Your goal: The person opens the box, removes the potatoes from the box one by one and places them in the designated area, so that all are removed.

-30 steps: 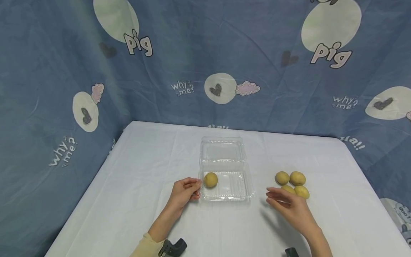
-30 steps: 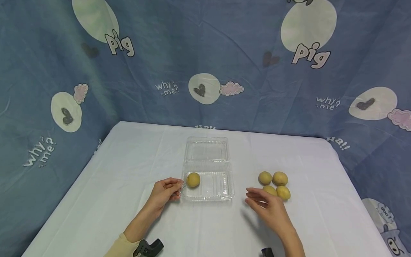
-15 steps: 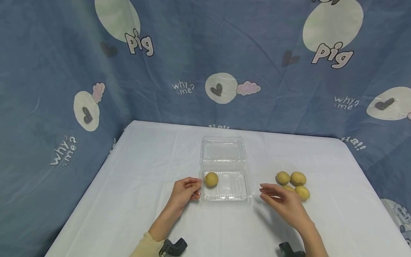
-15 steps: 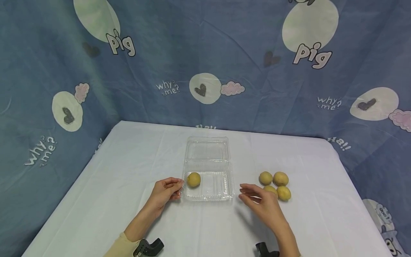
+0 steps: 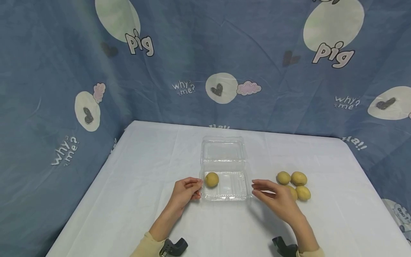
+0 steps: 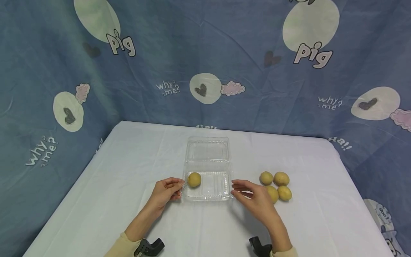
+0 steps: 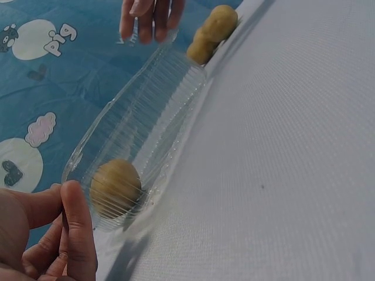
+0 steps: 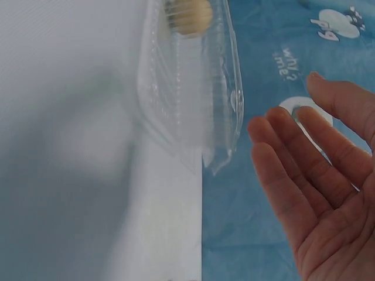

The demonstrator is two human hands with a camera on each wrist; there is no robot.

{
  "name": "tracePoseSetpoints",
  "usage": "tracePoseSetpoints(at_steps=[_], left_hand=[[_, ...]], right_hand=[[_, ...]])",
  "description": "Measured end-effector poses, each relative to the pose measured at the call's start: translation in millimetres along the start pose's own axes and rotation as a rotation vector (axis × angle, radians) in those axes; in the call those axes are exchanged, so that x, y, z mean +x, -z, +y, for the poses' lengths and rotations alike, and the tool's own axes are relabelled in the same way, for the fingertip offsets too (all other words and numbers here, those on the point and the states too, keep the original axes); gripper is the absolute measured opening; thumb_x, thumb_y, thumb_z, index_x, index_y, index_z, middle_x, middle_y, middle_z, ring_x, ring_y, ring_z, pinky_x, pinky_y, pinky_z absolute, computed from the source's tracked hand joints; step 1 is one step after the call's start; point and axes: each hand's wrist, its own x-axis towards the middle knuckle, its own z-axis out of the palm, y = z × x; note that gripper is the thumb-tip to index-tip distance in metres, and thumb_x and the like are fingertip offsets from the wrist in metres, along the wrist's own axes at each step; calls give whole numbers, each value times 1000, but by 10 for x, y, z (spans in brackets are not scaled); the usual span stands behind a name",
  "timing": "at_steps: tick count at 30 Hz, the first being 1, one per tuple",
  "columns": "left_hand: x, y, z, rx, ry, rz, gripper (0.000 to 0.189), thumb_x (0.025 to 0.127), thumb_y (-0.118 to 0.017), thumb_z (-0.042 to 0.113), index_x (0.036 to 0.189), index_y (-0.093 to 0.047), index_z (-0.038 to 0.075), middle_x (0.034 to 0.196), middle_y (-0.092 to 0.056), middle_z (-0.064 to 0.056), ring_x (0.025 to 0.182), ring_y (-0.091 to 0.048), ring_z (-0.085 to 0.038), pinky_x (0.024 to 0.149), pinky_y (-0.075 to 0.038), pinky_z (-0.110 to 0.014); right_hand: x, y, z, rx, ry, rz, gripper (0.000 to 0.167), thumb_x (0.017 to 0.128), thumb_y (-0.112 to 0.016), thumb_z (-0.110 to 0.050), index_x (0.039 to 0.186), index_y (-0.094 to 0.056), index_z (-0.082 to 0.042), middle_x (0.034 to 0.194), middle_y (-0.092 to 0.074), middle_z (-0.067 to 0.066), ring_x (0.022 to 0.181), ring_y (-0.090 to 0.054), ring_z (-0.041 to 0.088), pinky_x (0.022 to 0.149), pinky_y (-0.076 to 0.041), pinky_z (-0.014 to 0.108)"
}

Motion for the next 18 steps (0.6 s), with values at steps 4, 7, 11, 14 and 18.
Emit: tracePoseSetpoints(at_steps=[4, 7, 11, 14, 18], left_hand=[[4, -2, -2, 8, 10, 9, 17, 91, -69, 4, 104, -65, -6, 86, -66, -13, 63, -59, -13, 55, -57, -23], [9, -4, -13, 12, 13, 10, 17, 91, -69, 5, 104, -65, -6, 85, -66, -12, 63, -59, -12, 55, -57, -23], [14, -2, -25, 7, 12, 7, 17, 91, -69, 5, 103, -65, -6, 83, -65, -11, 62, -59, -12, 55, -57, -23], [14, 0, -26, 4, 10, 6, 18, 91, -69, 5, 103, -65, -6, 82, -65, -10, 62, -59, -12, 54, -57, -23], [12, 3, -20, -1, 10, 8, 17, 90, -69, 5, 102, -65, -6, 81, -64, -10, 62, -59, -12, 54, -56, -22]], right_hand=[[32, -39, -4, 13, -26, -17, 28, 88, -75, -13, 115, -69, -8, 104, -71, 8, 96, -68, 19, 81, -57, 27], [51, -67, -1, 1, -39, -27, 29, 88, -75, -15, 115, -69, -4, 105, -71, 7, 97, -68, 20, 82, -57, 28], [73, -95, 7, -30, -47, -36, 32, 88, -76, -15, 115, -68, -2, 105, -71, 3, 98, -68, 20, 83, -57, 29], [90, -109, -2, -46, -55, -40, 31, 87, -76, -15, 115, -69, -3, 105, -71, 1, 98, -68, 19, 83, -57, 30], [116, -126, -27, -61, -58, -42, 30, 86, -77, -15, 114, -70, -7, 105, -71, 0, 97, -68, 18, 83, -57, 28]])
